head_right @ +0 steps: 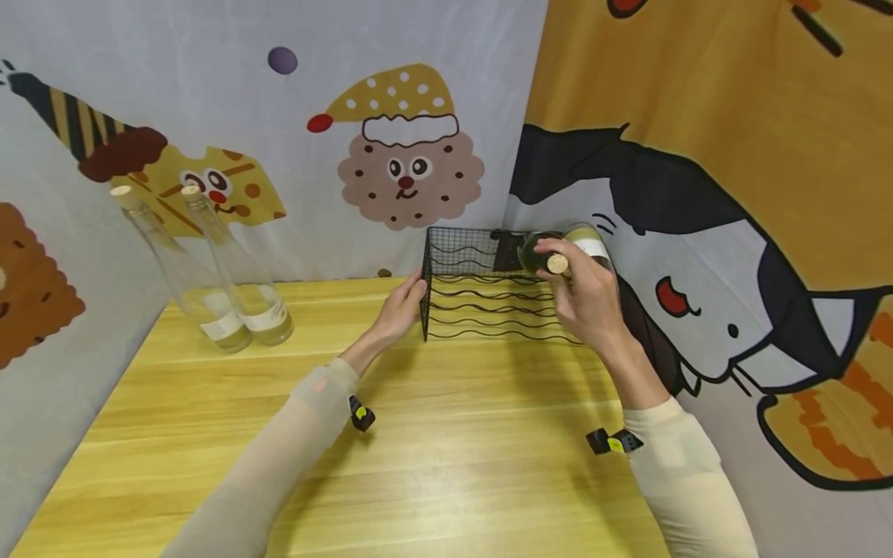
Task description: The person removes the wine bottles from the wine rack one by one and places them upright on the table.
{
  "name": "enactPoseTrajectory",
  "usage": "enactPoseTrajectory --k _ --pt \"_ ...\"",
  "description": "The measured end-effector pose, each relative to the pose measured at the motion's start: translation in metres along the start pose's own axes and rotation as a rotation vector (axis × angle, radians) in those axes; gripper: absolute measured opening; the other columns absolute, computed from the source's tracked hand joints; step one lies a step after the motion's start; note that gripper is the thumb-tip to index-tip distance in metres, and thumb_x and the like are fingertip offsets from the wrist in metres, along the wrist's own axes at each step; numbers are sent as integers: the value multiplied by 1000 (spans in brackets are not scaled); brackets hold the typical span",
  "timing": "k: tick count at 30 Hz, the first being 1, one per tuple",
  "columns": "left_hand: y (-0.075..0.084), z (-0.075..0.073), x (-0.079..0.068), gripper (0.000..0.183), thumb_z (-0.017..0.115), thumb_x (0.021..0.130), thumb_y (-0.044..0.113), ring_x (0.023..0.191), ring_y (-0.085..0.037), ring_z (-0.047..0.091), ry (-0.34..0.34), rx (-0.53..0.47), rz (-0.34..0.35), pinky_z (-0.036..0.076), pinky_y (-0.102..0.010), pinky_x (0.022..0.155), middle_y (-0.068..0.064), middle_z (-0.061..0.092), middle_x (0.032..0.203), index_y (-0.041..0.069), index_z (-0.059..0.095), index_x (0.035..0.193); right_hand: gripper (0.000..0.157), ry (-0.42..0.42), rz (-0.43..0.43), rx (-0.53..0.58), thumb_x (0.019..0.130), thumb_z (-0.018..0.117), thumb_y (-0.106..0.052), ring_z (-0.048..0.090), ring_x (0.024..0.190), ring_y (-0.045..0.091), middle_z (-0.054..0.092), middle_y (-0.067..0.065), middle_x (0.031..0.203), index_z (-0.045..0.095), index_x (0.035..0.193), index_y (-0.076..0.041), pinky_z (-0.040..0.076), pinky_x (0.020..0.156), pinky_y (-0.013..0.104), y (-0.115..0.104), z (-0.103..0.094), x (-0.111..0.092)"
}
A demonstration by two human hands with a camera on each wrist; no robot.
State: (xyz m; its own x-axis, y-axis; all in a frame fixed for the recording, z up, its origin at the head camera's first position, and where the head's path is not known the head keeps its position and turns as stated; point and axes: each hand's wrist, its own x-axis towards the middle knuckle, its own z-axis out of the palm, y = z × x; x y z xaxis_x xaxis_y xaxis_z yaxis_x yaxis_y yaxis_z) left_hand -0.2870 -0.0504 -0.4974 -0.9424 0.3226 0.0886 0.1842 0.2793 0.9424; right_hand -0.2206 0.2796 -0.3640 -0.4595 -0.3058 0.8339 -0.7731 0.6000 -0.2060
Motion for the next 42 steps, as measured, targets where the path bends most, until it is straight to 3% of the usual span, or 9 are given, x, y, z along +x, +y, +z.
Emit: enactPoseTrajectory --k 3,6,9,13,15,21,25,31,42 --pt "11 1 -4 75 25 122 62 172 -37 37 12 14 -22 29 -56 144 -8 25 190 20 15 184 40 28 -16 14 94 76 20 77 113 43 81 25 128 70 133 11 51 100 4 -7 -3 3" --pt "12 2 -4 72 26 123 58 172 -37 37 23 22 -31 29 -56 144 -8 25 190 21 15 183 37 75 -27 52 93 79 18 78 115 45 81 27 125 71 129 12 54 114 11 -15 -7 9" --pt "13 3 -4 69 26 123 55 172 -36 37 30 23 -39 29 -54 145 -7 25 190 23 16 183 27 131 -38 89 104 79 -3 79 116 43 80 30 120 72 125 12 57 116 17 -23 -13 14" --pt "12 3 -4 70 26 123 57 172 -35 37 28 22 -44 30 -54 144 -7 25 190 23 16 183 52 193 -58 109 111 73 -37 81 116 35 80 33 113 72 120 13 59 116 20 -40 -21 22" --pt "12 2 -4 72 25 122 59 172 -35 37 25 23 -46 30 -54 144 -7 25 190 23 16 183 58 211 -67 109 111 71 -43 82 117 30 80 34 111 72 119 14 59 116 22 -49 -24 25" --pt "12 2 -3 72 26 123 58 169 -36 41 21 13 -32 31 -55 144 -12 32 187 19 16 183 56 256 -134 196 109 76 -38 82 120 13 78 35 105 70 111 18 62 118 34 -72 -30 32" --pt "14 1 -2 70 27 124 54 172 -35 37 23 12 -30 30 -54 144 -9 28 189 20 16 183 49 261 -189 280 109 78 -27 84 117 15 76 35 99 68 106 21 63 118 37 -89 -32 36" --pt "16 1 -1 69 27 123 54 173 -35 34 26 14 -32 30 -54 144 -7 25 190 21 17 183 50 225 -230 319 110 77 -27 82 118 7 75 35 94 66 102 21 62 119 34 -111 -35 40" --pt "13 3 -2 68 28 124 53 172 -35 36 29 8 -46 30 -55 144 -8 26 189 22 16 183 49 192 -246 501 105 82 -19 83 118 14 75 36 94 63 101 26 63 117 34 -123 -36 39"
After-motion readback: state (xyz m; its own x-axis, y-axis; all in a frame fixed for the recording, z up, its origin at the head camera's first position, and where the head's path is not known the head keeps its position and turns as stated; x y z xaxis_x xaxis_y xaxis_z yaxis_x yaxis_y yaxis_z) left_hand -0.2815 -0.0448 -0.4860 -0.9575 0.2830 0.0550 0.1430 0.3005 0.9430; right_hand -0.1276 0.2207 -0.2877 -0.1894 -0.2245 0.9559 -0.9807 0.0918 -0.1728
